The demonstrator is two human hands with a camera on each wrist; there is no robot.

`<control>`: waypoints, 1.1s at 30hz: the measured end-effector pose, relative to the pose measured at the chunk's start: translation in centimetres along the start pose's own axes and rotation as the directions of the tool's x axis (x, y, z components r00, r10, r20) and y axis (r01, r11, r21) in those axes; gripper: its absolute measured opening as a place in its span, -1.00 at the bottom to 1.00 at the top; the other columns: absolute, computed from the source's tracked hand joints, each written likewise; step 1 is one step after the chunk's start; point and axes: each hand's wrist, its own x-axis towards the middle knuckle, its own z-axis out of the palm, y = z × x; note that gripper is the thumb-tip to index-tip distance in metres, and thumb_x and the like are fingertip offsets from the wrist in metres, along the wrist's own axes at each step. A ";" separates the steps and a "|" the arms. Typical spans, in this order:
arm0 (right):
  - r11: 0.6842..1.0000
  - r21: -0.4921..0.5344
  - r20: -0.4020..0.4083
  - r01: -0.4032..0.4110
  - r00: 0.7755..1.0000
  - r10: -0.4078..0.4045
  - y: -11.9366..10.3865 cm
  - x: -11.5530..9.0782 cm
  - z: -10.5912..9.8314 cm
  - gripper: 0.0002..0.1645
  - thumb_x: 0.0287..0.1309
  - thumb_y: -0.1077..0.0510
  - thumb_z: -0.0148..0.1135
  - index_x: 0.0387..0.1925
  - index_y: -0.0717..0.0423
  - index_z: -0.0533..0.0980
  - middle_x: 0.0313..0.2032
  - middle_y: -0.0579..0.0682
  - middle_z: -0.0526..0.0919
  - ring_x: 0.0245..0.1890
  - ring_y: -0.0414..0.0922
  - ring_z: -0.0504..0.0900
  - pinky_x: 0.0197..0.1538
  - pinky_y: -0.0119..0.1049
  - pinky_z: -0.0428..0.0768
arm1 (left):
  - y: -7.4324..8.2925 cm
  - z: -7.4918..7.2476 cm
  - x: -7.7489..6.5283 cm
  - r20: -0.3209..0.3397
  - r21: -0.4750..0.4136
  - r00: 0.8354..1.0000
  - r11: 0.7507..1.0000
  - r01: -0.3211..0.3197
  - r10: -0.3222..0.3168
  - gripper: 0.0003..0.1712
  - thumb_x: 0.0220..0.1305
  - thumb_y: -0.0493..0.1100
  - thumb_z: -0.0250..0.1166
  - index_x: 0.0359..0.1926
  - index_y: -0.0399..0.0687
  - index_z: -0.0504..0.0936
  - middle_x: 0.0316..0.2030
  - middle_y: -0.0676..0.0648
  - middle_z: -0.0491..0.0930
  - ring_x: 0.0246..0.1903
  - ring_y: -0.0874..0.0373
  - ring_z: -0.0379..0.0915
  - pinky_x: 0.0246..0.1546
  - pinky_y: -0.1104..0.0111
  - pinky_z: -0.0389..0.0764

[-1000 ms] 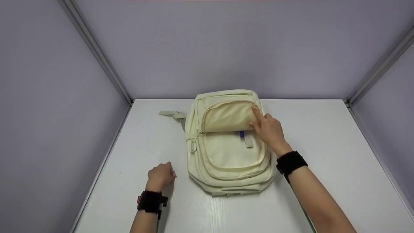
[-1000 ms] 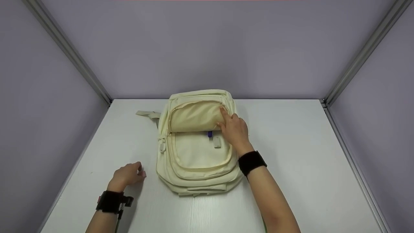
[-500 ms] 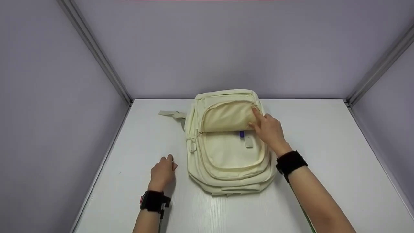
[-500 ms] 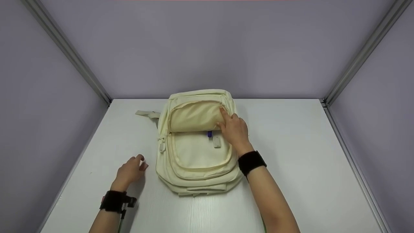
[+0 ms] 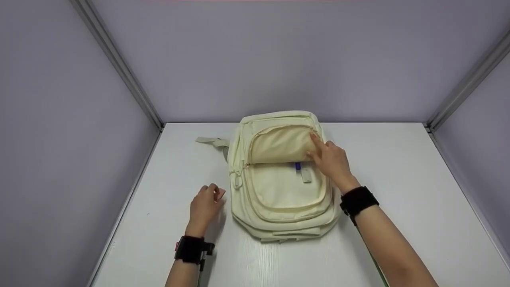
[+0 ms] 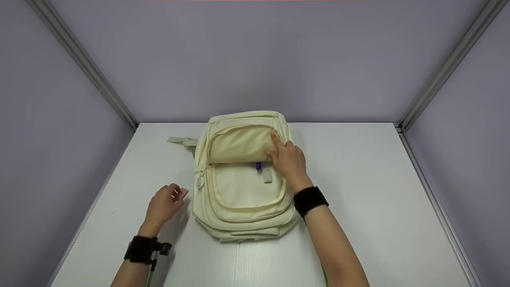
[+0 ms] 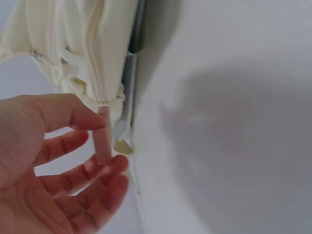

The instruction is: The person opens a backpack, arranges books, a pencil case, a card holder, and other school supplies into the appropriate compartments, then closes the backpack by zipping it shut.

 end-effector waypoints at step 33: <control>0.999 0.016 0.065 -0.030 0.997 0.029 -0.2 0.0 -0.2 -0.30 0.30 -0.09 0.25 0.39 0.01 0.34 -0.43 0.25 0.52 -0.50 0.17 0.52 -0.29 0.07 0.51 | 14.3 2.6 6.1 -0.112 -0.019 0.802 0.806 -0.592 0.587 -0.91 0.27 -0.22 0.38 -0.29 -0.12 0.62 -0.35 -0.04 0.56 -0.39 0.11 0.55 -0.40 0.30 0.57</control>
